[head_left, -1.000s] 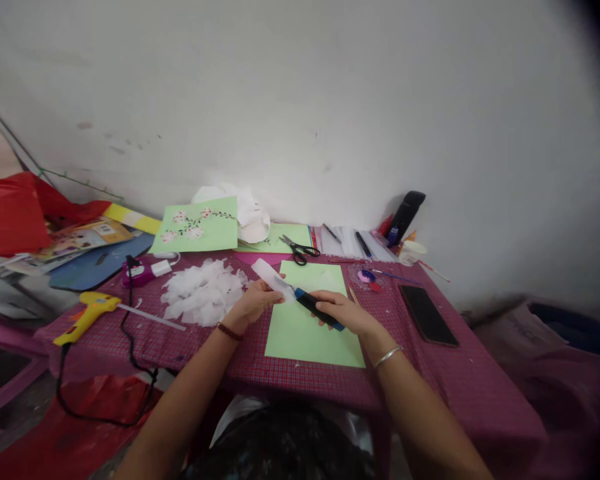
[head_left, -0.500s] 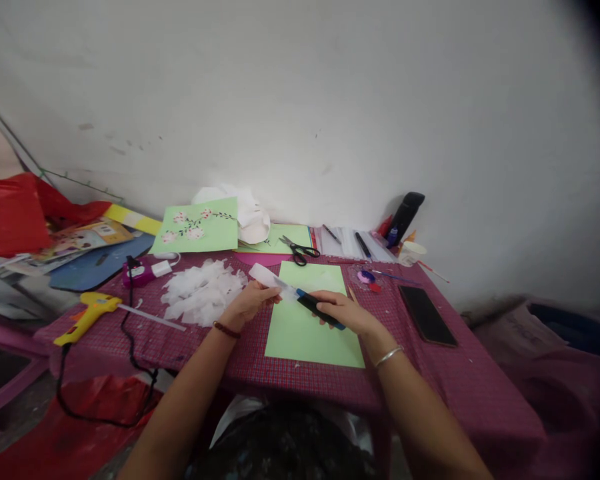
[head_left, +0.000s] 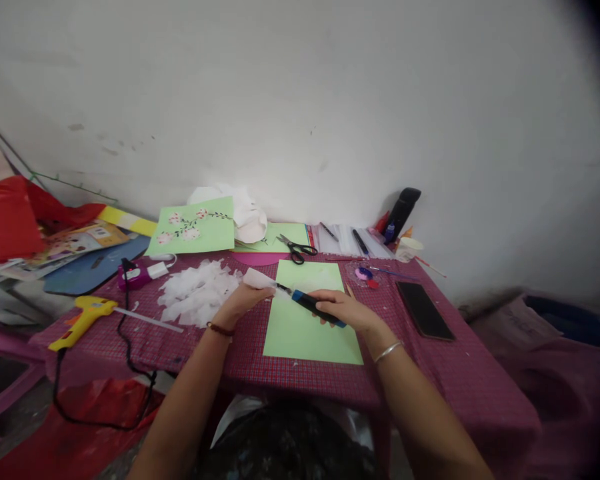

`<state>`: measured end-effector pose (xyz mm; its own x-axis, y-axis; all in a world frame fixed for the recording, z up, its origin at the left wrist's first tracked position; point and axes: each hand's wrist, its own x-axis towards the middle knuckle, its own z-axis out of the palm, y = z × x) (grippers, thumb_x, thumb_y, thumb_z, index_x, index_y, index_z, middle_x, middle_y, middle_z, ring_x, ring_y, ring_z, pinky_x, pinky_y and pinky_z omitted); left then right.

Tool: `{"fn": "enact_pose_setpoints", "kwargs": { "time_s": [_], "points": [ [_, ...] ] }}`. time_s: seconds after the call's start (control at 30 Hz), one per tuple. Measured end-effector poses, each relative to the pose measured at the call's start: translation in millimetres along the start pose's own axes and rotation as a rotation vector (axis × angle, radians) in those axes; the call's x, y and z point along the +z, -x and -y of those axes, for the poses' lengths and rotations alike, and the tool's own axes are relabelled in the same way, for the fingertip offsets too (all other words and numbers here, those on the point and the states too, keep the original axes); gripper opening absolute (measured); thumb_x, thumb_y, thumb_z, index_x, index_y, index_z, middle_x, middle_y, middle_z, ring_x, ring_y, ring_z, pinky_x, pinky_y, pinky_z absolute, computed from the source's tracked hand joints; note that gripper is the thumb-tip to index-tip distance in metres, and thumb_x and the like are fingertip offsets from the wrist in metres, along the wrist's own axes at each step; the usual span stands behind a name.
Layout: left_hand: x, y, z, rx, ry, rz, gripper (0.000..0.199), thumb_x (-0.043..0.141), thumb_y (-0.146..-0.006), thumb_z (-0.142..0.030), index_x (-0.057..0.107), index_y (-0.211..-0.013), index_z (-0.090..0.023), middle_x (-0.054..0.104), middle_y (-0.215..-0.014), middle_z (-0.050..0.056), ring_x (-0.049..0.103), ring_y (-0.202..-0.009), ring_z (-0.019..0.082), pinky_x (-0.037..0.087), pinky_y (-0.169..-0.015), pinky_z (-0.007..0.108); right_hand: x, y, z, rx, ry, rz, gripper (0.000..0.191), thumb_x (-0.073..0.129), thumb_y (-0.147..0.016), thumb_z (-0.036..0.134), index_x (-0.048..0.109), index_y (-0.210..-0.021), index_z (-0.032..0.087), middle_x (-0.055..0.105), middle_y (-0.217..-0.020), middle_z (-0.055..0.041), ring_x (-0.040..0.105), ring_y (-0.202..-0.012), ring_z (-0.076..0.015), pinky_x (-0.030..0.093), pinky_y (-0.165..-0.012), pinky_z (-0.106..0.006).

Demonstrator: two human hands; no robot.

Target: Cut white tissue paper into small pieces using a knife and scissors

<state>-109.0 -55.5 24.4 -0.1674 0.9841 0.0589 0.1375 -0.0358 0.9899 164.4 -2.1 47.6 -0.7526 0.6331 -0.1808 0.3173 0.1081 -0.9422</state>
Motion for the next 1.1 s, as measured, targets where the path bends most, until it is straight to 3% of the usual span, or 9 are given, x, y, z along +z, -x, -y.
{"fn": "enact_pose_setpoints", "kwargs": {
  "time_s": [0.23,0.47,0.6,0.67,0.83,1.1],
  "points": [
    [17.5,2,5,-0.054,0.185,0.162,0.018,0.080,-0.060,-0.030,0.069,-0.065,-0.017,0.064,-0.060,0.001,0.051,-0.053,0.012,0.039,-0.051,0.023,6,-3,0,-0.030,-0.011,0.037,0.042,0.057,-0.085,0.033,0.064,-0.124,0.021,0.068,-0.087,-0.0028,0.062,-0.064,-0.0103,0.043,-0.049,-0.018],
    [21.1,2,11,-0.082,0.220,0.247,0.020,0.081,-0.064,-0.030,0.071,-0.073,-0.015,0.066,-0.065,0.004,0.052,-0.053,0.012,0.039,-0.051,0.024,7,-3,1,-0.029,-0.032,-0.005,0.044,0.057,-0.085,0.032,0.062,-0.127,0.020,0.068,-0.088,-0.0034,0.062,-0.065,-0.0110,0.044,-0.050,-0.019],
    [20.2,1,9,-0.067,0.310,0.203,0.035,0.084,-0.062,-0.031,0.073,-0.090,-0.015,0.073,-0.087,0.009,0.064,-0.076,0.018,0.048,-0.068,0.027,5,-3,0,-0.034,-0.033,-0.005,0.043,0.056,-0.086,0.032,0.062,-0.127,0.021,0.068,-0.089,-0.0037,0.062,-0.065,-0.0109,0.044,-0.051,-0.019],
    [19.2,-1,9,-0.089,0.376,0.131,0.035,0.084,-0.062,-0.035,0.073,-0.089,-0.015,0.073,-0.090,0.010,0.065,-0.080,0.019,0.050,-0.073,0.029,5,-2,0,-0.037,-0.034,-0.007,0.043,0.056,-0.087,0.032,0.062,-0.127,0.021,0.068,-0.090,-0.0038,0.062,-0.066,-0.0106,0.045,-0.052,-0.019],
    [15.3,-6,13,-0.136,0.424,0.026,0.030,0.081,-0.066,-0.042,0.067,-0.069,-0.015,0.068,-0.069,0.005,0.060,-0.062,0.014,0.048,-0.064,0.027,5,-2,1,-0.036,-0.018,-0.015,0.043,0.056,-0.086,0.032,0.062,-0.127,0.021,0.067,-0.090,-0.0039,0.062,-0.066,-0.0107,0.044,-0.051,-0.019],
    [13.2,-4,7,-0.190,0.426,-0.027,0.018,0.075,-0.067,-0.027,0.065,-0.059,-0.014,0.065,-0.062,0.005,0.057,-0.058,0.011,0.034,-0.049,0.020,5,-2,-1,-0.017,-0.036,-0.029,0.039,0.054,-0.088,0.030,0.063,-0.125,0.022,0.067,-0.088,-0.0026,0.063,-0.065,-0.0102,0.045,-0.051,-0.018]
  ]
}}
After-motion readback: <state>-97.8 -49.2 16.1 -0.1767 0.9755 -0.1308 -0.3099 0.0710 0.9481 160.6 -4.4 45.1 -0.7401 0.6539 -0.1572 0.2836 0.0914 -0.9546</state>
